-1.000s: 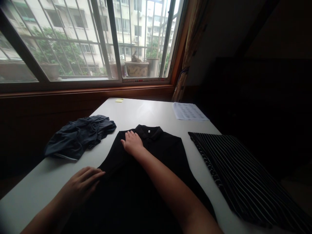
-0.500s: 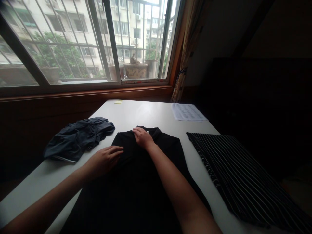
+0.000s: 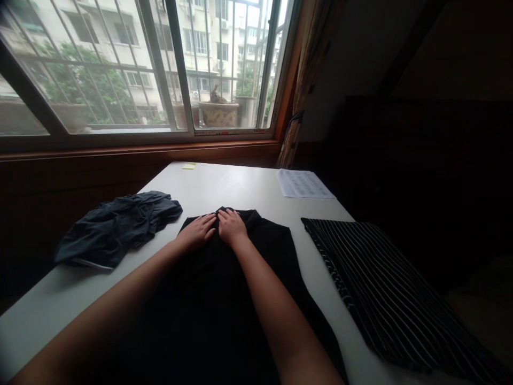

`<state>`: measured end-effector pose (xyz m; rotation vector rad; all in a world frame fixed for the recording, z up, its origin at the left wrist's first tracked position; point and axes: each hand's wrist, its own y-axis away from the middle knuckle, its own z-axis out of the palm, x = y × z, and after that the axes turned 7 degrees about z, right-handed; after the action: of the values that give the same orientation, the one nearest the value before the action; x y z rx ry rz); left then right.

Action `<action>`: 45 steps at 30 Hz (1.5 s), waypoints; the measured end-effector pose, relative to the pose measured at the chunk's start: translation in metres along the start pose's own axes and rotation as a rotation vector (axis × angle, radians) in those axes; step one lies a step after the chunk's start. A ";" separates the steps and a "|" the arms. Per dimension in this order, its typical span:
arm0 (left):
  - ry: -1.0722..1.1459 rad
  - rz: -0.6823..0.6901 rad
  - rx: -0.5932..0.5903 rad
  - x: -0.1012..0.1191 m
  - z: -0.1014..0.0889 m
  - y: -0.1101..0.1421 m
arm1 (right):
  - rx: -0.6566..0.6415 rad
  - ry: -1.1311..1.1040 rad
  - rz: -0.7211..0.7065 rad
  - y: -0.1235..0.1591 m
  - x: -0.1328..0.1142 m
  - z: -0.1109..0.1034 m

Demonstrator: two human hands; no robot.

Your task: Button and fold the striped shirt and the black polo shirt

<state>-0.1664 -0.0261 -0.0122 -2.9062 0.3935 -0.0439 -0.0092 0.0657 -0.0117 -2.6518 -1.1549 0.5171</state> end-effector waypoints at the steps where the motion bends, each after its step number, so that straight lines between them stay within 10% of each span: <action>1: 0.001 -0.016 -0.006 0.000 0.001 0.001 | -0.001 0.006 0.003 0.000 -0.001 0.000; 17: -0.010 -0.270 -0.086 -0.004 0.006 -0.002 | -0.044 0.043 0.052 0.003 -0.001 0.002; 28: -0.003 -0.083 -0.104 -0.004 -0.002 -0.008 | -0.046 0.032 0.065 0.003 -0.002 0.001; 45: -0.003 -0.253 -0.122 -0.021 0.003 -0.036 | -0.031 0.040 0.067 0.004 -0.002 0.000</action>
<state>-0.1774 0.0139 -0.0076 -3.0580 0.0256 -0.0555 -0.0079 0.0615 -0.0123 -2.7222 -1.0750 0.4595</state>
